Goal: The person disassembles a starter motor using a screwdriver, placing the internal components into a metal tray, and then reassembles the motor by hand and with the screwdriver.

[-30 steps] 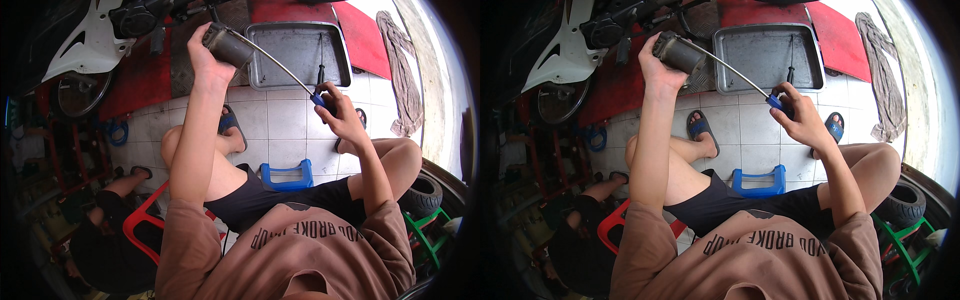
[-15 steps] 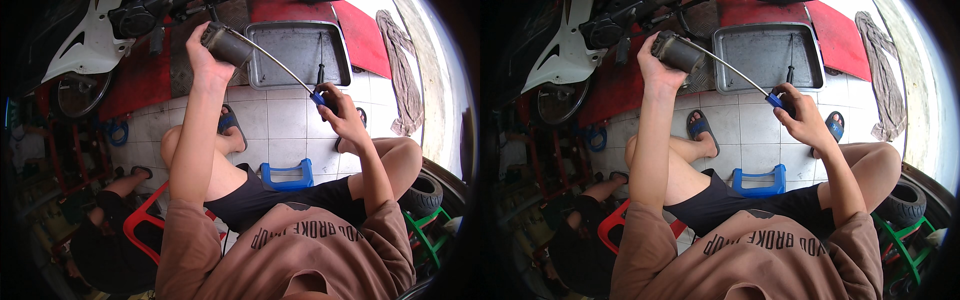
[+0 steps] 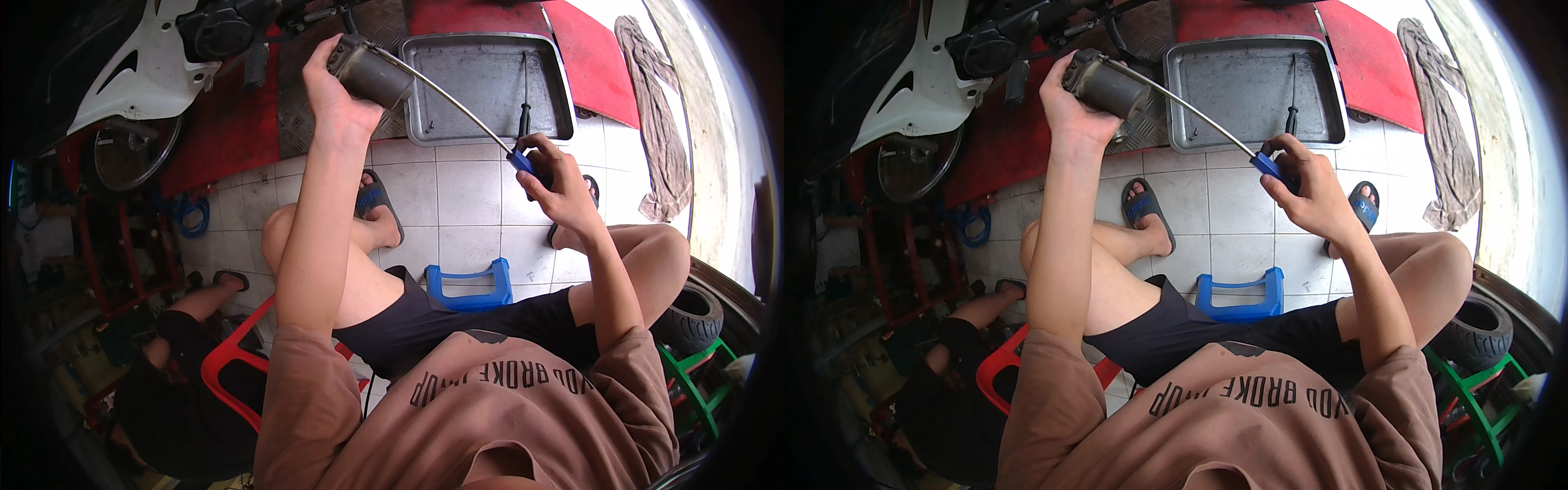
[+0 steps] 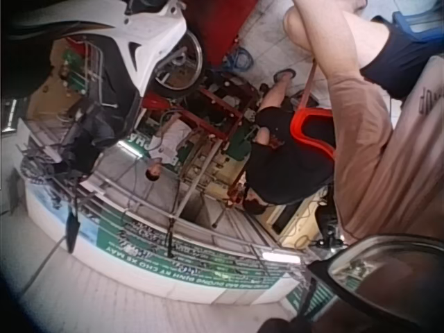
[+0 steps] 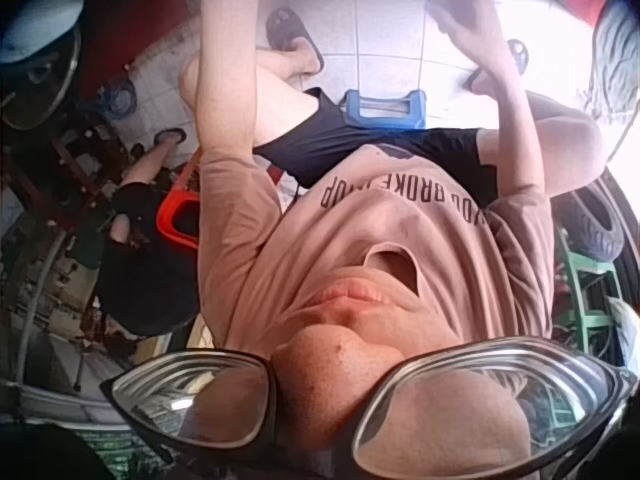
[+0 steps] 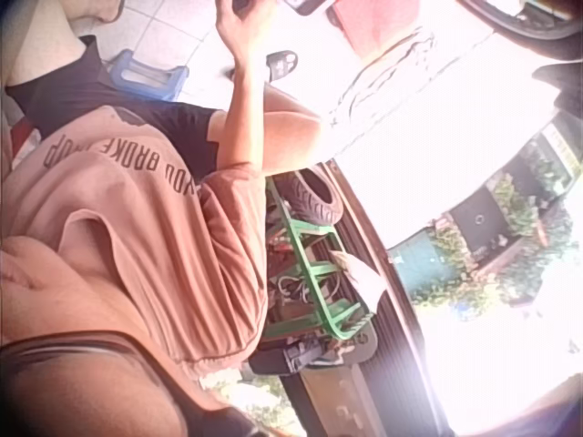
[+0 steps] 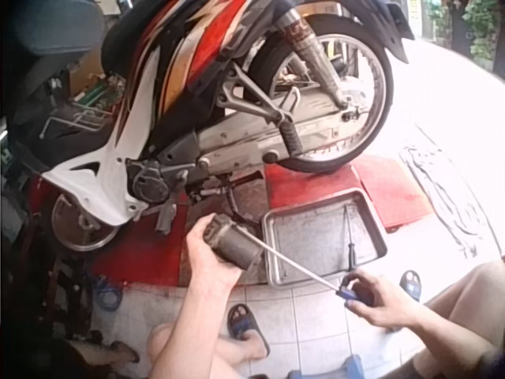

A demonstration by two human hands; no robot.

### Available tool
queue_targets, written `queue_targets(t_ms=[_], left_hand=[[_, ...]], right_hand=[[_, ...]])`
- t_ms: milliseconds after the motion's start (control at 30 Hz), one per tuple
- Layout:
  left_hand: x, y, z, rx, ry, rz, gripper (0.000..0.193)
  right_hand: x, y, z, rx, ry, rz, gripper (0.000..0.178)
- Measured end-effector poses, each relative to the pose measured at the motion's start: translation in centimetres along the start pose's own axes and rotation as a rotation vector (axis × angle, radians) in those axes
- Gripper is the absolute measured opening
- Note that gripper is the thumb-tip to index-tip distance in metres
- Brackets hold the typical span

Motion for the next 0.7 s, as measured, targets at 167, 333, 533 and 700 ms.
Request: queue_targets(t_ms=[167, 333, 533, 700], left_hand=[[0.2, -0.1, 0.1, -0.004, 0.003, -0.008, 0.022], [-0.1, -0.1, 0.0, 0.011, -0.005, -0.009, 0.022], [0.1, 0.0, 0.1, 0.003, 0.024, 0.0, 0.022], [0.3, -0.1, 0.2, 0.012, 0.008, -0.017, 0.022]], right_hand=[[0.4, -0.9, -0.3, 0.081, 0.075, -0.074, 0.027], [0.4, -0.8, -0.5, 0.086, -0.046, 0.105, 0.028], [-0.1, 0.2, -0.1, 0.023, -0.121, 0.006, 0.027], [0.2, -0.4, -0.1, 0.09, 0.028, -0.027, 0.025]])
Point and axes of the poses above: each hand's wrist, its own x-axis towards the middle knuckle, its own z-axis out of the back of the hand, y = z × x, the point moved 3 cm from there along x, towards the middle knuckle, and after that the axes turned 13 degrees about -z, right-handed, at the moved point
